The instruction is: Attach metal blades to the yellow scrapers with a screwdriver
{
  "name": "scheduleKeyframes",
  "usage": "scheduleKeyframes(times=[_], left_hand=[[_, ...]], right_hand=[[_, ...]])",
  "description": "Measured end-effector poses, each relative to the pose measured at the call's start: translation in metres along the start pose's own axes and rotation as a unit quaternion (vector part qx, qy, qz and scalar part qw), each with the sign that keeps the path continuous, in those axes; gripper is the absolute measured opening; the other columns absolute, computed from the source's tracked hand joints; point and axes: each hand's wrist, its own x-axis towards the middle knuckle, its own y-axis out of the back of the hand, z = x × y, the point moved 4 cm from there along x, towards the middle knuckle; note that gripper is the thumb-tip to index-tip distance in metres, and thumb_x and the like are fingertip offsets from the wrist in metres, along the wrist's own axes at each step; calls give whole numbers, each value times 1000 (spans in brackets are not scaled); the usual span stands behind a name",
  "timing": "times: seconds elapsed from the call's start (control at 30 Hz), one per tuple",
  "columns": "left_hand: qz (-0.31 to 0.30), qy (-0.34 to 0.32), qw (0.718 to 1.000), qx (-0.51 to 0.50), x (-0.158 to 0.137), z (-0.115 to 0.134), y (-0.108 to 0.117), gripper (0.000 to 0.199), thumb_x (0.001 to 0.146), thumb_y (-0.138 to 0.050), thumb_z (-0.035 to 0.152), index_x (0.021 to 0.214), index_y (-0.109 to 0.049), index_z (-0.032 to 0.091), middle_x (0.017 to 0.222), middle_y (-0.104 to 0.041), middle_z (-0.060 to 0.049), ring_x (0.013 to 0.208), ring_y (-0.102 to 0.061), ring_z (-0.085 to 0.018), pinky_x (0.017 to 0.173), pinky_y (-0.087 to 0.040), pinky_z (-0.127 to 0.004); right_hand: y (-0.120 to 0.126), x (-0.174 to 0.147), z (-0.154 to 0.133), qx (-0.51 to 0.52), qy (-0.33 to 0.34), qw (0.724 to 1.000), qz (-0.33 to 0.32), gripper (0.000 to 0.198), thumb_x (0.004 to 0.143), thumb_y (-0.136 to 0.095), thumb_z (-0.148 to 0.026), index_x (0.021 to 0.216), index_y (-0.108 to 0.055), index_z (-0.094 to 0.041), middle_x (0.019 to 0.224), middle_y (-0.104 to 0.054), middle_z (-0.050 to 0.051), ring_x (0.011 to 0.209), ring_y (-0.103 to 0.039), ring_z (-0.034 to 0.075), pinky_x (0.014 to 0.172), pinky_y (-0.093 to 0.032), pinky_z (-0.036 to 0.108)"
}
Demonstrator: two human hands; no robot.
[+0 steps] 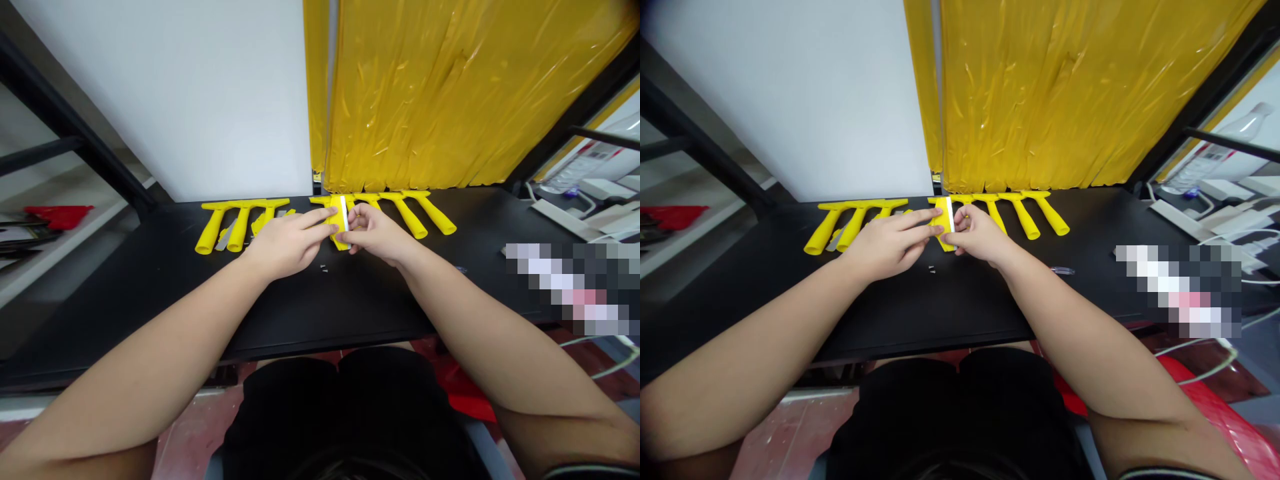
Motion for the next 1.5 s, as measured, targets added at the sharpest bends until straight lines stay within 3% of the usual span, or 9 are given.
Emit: scheduleKeyframes(times=[0.23, 0.6, 0.77, 0.87, 0.97, 1.07, 1.17, 1.3, 1.5], left_hand=[[15, -12, 1000, -15, 0, 0, 2, 37, 100, -53, 19, 130, -74, 27, 152, -65, -4, 108, -77, -25, 79, -62, -38], [-21, 5, 997, -72, -1, -3, 5, 37, 101, -52, 20, 131, -71, 26, 152, -64, -5, 114, -75, -24, 85, -62, -36], [3, 79, 988, -136, -5, -20, 14, 38, 101, -51, 20, 134, -69, 26, 155, -60, -7, 125, -70, -25, 98, -60, -40], [48, 125, 972, -191, -9, -35, 19, 33, 101, -52, 22, 130, -69, 23, 153, -60, -10, 138, -61, -27, 115, -51, -46], [100, 167, 952, -238, -13, -47, 18, 30, 100, -54, 25, 127, -67, 22, 149, -62, -11, 138, -59, -28, 115, -50, -48], [117, 253, 890, -360, -14, -52, 7, 28, 99, -57, 31, 126, -61, 24, 150, -60, -11, 101, -73, -21, 80, -63, -35], [115, 325, 784, -516, -12, -48, -4, 25, 94, -63, 32, 116, -53, 25, 142, -62, -10, 60, -64, -8, 47, -49, -22], [111, 361, 656, -653, -7, -41, -7, 31, 87, -68, 28, 107, -43, 27, 102, -67, 1, 49, -61, -9, 40, -44, -20], [50, 407, 538, -736, -7, -38, -13, 40, 81, -68, 23, 109, -41, 30, 69, -56, 7, 47, -61, -15, 36, -39, -18]], right_hand=[[2, -1, -2, 2, -43, 998, -49, 35, 68, -89, -16, 91, -63, -19, 71, -65, -2, 58, -53, 9, 42, -37, 17], [-1, 0, -3, 34, -38, 994, -97, 42, 63, -98, -22, 89, -65, -19, 70, -67, -3, 60, -62, 10, 52, -55, 18], [3, -1, -4, 25, -49, 996, -67, 30, 85, -85, -38, 95, -66, -18, 79, -75, 4, 61, -68, 13, 50, -55, 22], [2, -4, -2, -100, 17, 991, -92, 20, 93, -76, -37, 93, -73, -17, 76, -73, 4, 60, -65, 14, 52, -52, 25], [-11, -11, -4, -263, 159, 940, -150, 14, 91, -75, -24, 102, -81, -19, 82, -74, 3, 67, -63, 13, 64, -53, 28], [-26, -21, -6, -324, 231, 894, -205, 22, 92, -74, -23, 112, -81, -20, 93, -74, 5, 75, -64, 14, 71, -53, 29], [-34, -24, -7, -363, 232, 879, -207, 25, 90, -79, -22, 114, -81, -19, 97, -72, 6, 77, -64, 15, 71, -53, 29], [-40, -24, -6, -408, 244, 855, -205, 18, 92, -70, -8, 104, -81, -16, 95, -72, 7, 76, -64, 15, 73, -52, 29], [-35, -24, -5, -463, 208, 843, -177, 16, 90, -65, -3, 89, -72, -18, 90, -69, 5, 79, -62, 17, 74, -47, 29]])
